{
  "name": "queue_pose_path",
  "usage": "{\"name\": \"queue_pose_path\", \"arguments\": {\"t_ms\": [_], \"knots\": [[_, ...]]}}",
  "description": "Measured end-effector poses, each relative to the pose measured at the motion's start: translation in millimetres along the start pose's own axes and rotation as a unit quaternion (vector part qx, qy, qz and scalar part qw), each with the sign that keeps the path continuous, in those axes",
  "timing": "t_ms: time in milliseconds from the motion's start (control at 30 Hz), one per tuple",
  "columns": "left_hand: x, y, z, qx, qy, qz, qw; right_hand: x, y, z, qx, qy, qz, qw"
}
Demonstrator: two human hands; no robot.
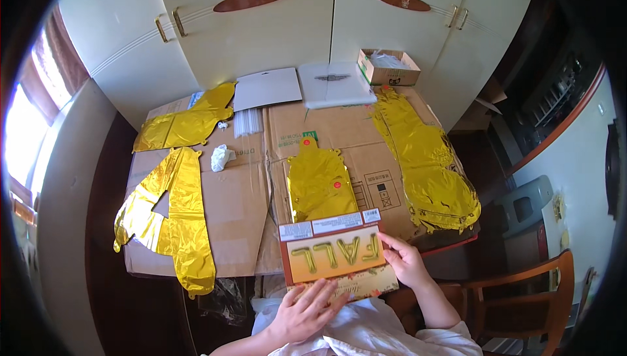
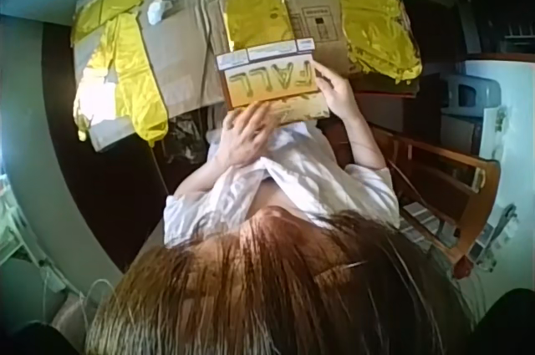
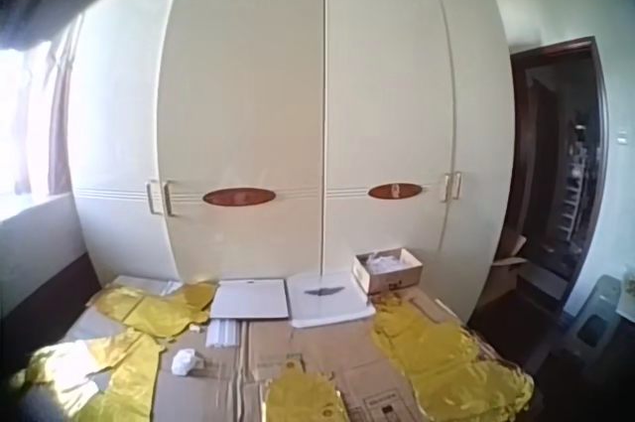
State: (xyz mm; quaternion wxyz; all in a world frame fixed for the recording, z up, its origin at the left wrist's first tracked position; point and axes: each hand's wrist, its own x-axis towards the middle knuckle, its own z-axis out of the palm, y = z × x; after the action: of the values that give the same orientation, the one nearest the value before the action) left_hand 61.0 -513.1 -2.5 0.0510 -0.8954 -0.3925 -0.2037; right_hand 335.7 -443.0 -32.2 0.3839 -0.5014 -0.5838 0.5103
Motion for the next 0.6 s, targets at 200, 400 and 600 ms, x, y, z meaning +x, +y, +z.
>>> {"name": "queue_pose_path", "arguments": {"t_ms": [200,400,600], "knots": [[-6.1,-4.8,4.8,-0.044,-0.113,0.053,0.991,-27.0,18.2,0.6,-0.048,-0.002,-0.015,0.999],[-4.4,-12.1,28.6,-0.049,-0.108,0.034,0.992,-7.6,32.0,2.6,-0.052,0.018,0.007,0.998],[9.0,-27.6,44.0,-0.053,-0.061,0.002,0.997,22.9,4.7,4.1,-0.366,0.074,-0.098,0.923]]}}
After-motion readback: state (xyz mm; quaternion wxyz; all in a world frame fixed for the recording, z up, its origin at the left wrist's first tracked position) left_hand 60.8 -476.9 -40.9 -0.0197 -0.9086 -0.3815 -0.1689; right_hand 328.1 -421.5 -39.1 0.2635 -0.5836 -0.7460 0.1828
